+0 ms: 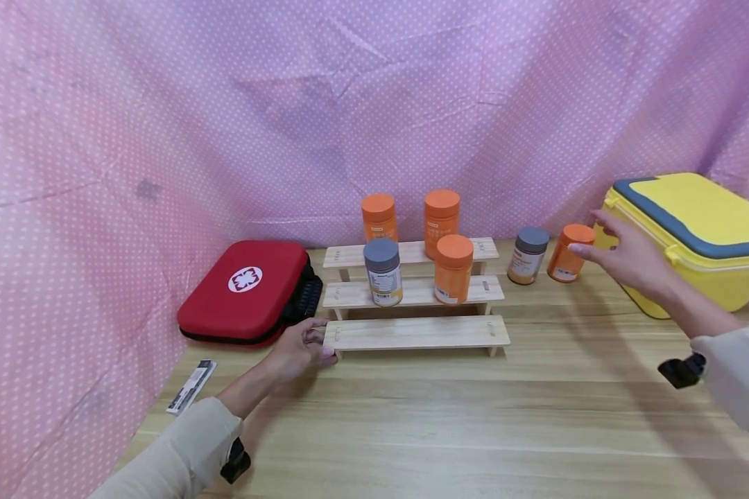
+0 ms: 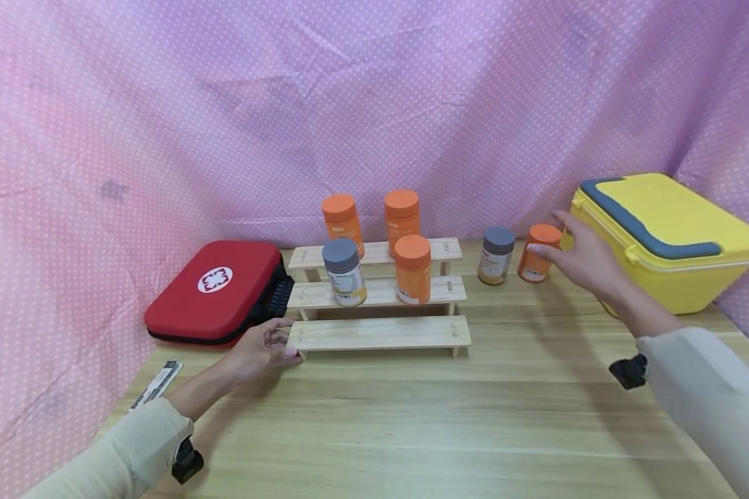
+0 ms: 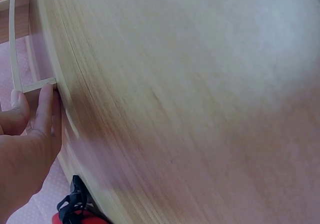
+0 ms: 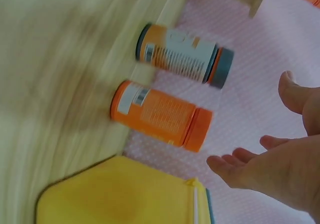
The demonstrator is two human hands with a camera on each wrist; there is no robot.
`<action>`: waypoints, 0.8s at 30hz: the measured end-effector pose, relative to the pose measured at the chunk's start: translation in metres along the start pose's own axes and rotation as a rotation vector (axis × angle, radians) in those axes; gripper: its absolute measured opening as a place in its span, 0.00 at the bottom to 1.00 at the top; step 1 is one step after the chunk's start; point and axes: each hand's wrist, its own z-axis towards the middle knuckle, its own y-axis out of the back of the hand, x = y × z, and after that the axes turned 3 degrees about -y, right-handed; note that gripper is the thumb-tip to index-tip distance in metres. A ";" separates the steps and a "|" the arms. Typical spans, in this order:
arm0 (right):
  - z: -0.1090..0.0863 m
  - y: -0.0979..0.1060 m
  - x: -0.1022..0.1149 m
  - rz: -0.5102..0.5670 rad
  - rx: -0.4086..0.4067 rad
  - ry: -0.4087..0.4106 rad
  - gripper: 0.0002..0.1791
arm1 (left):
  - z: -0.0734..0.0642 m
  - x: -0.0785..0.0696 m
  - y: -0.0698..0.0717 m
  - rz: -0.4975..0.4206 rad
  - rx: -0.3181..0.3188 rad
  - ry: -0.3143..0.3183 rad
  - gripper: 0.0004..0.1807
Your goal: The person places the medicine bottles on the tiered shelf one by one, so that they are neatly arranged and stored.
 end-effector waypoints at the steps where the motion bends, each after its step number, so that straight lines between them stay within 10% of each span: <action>1: 0.006 0.001 -0.002 -0.009 0.004 -0.004 0.49 | 0.000 0.000 0.000 0.002 0.002 -0.001 0.32; 13: 0.044 -0.003 -0.025 0.120 0.261 -0.129 0.51 | -0.004 0.001 -0.003 -0.014 0.004 -0.027 0.31; 24: 0.044 -0.019 -0.040 0.159 0.163 -0.056 0.30 | -0.004 -0.001 -0.001 0.028 -0.002 -0.024 0.31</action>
